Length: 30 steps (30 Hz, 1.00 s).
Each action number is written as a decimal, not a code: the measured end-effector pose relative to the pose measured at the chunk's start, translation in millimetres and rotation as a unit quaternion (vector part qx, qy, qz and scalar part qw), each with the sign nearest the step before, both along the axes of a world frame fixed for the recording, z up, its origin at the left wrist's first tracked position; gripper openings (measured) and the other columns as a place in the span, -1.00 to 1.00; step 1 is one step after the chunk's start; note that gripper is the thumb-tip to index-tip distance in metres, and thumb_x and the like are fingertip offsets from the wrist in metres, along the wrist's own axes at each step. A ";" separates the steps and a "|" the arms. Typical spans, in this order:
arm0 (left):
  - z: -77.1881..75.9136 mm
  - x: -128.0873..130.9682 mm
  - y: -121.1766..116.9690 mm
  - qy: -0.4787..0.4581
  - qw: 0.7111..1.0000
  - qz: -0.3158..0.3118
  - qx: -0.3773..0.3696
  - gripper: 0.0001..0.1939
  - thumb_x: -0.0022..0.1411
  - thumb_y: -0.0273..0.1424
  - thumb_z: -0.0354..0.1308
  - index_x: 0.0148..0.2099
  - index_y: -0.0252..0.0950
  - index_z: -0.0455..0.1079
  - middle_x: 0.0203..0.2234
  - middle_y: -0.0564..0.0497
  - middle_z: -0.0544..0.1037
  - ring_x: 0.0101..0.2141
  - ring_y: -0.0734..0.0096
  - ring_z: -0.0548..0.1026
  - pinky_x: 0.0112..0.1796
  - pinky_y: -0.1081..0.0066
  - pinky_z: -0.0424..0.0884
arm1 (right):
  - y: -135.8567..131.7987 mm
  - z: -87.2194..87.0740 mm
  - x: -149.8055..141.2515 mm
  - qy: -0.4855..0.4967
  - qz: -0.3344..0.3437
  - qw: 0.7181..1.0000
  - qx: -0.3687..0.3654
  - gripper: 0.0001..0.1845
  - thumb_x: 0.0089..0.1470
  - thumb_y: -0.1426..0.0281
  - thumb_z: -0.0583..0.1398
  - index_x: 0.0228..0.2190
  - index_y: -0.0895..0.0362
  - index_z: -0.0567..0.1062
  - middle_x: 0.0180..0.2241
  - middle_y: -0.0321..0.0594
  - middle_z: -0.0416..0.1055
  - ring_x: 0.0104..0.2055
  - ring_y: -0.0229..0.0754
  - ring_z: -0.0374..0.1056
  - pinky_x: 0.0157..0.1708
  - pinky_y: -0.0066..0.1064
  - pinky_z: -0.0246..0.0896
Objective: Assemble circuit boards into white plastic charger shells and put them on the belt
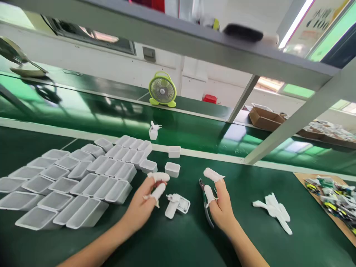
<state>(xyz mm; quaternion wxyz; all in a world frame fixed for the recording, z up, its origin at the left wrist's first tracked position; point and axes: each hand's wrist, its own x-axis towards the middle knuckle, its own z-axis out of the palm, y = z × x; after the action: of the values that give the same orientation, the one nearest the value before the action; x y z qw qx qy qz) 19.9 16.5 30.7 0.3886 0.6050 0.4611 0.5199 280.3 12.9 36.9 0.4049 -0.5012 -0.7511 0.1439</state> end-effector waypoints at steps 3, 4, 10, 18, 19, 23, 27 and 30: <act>7.4 -5.5 11.7 -0.033 0.991 -0.004 -0.130 -0.69 0.19 -0.30 0.04 -0.07 -0.28 0.45 -0.30 -0.03 0.51 -0.28 0.31 0.50 -0.33 0.39 0.43 | -18.9 -14.4 -11.6 0.018 0.050 0.998 -0.037 -0.36 0.32 0.37 0.12 0.35 -0.17 0.12 0.28 -0.08 0.29 0.35 0.07 0.21 0.31 0.15 0.20; 8.5 -6.2 14.8 -0.024 0.988 -0.013 -0.152 -0.69 0.19 -0.26 0.05 -0.09 -0.29 0.45 -0.36 0.00 0.50 -0.34 0.33 0.47 -0.36 0.40 0.39 | -24.3 -17.8 -16.8 0.004 0.074 0.996 -0.047 -0.31 0.28 0.37 0.17 0.35 -0.14 0.11 0.28 -0.06 0.29 0.35 0.09 0.21 0.30 0.13 0.22; 2.7 -1.1 14.0 -0.006 0.964 -0.093 -0.250 -0.55 0.17 -0.14 0.11 0.01 -0.31 0.42 -0.34 0.00 0.54 -0.45 0.40 0.42 -0.31 0.34 0.39 | -40.2 -36.4 -36.8 -0.044 0.105 0.988 -0.105 -0.12 0.15 0.35 0.31 0.38 -0.06 0.06 0.13 0.04 0.43 0.12 0.14 0.41 0.07 0.06 0.45; -11.6 1.6 9.7 -0.036 0.945 -0.126 -0.300 -0.51 0.09 -0.21 0.09 0.05 -0.31 0.38 -0.15 -0.09 0.56 -0.32 0.32 0.49 -0.32 0.37 0.42 | -37.5 -42.1 -42.0 -0.029 0.090 0.993 -0.068 -0.33 0.17 0.55 0.13 0.29 0.02 0.22 -0.17 -0.08 0.50 -0.20 -0.04 0.45 -0.23 -0.17 0.52; -11.1 0.4 8.8 -0.024 0.947 -0.134 -0.290 -0.51 0.08 -0.23 0.08 0.05 -0.31 0.38 -0.17 -0.09 0.56 -0.33 0.32 0.48 -0.34 0.38 0.41 | -37.5 -39.3 -42.1 -0.019 0.090 0.994 -0.051 -0.34 0.19 0.56 0.12 0.28 0.03 0.22 -0.18 -0.09 0.50 -0.22 -0.06 0.44 -0.24 -0.19 0.51; -5.3 -4.6 2.2 0.064 0.955 -0.177 -0.231 -0.48 0.08 -0.37 0.05 0.13 -0.25 0.33 -0.36 0.00 0.57 -0.46 0.37 0.41 -0.43 0.41 0.33 | -37.3 -25.1 -39.2 0.006 0.088 0.995 0.053 -0.27 0.14 0.60 0.10 0.31 0.06 0.17 -0.10 -0.02 0.50 -0.09 -0.01 0.46 -0.19 -0.16 0.51; 0.7 -3.9 -7.3 0.128 0.964 -0.207 -0.107 -0.75 0.08 -0.48 0.06 -0.16 -0.21 0.40 -0.34 -0.03 0.55 -0.38 0.32 0.50 -0.37 0.41 0.44 | -38.6 -21.1 -31.7 -0.003 0.068 0.983 0.170 -0.26 0.05 0.64 0.12 0.26 0.10 0.23 -0.03 0.05 0.51 -0.10 -0.01 0.48 -0.19 -0.14 0.50; 0.1 0.7 -15.6 0.126 0.964 -0.232 -0.019 -0.75 0.13 -0.50 0.10 -0.13 -0.18 0.42 -0.23 -0.08 0.56 -0.35 0.32 0.52 -0.32 0.39 0.52 | -42.3 -36.6 -24.7 -0.016 0.082 0.978 0.192 -0.35 0.05 0.56 0.16 0.19 0.06 0.30 -0.15 -0.05 0.55 -0.18 -0.02 0.50 -0.20 -0.11 0.51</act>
<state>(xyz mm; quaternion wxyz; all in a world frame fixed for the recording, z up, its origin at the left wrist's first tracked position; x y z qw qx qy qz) 20.7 0.9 30.8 0.4485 0.7486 0.3630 0.3266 255.6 -29.4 0.3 0.4684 -0.3529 -0.8097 0.0221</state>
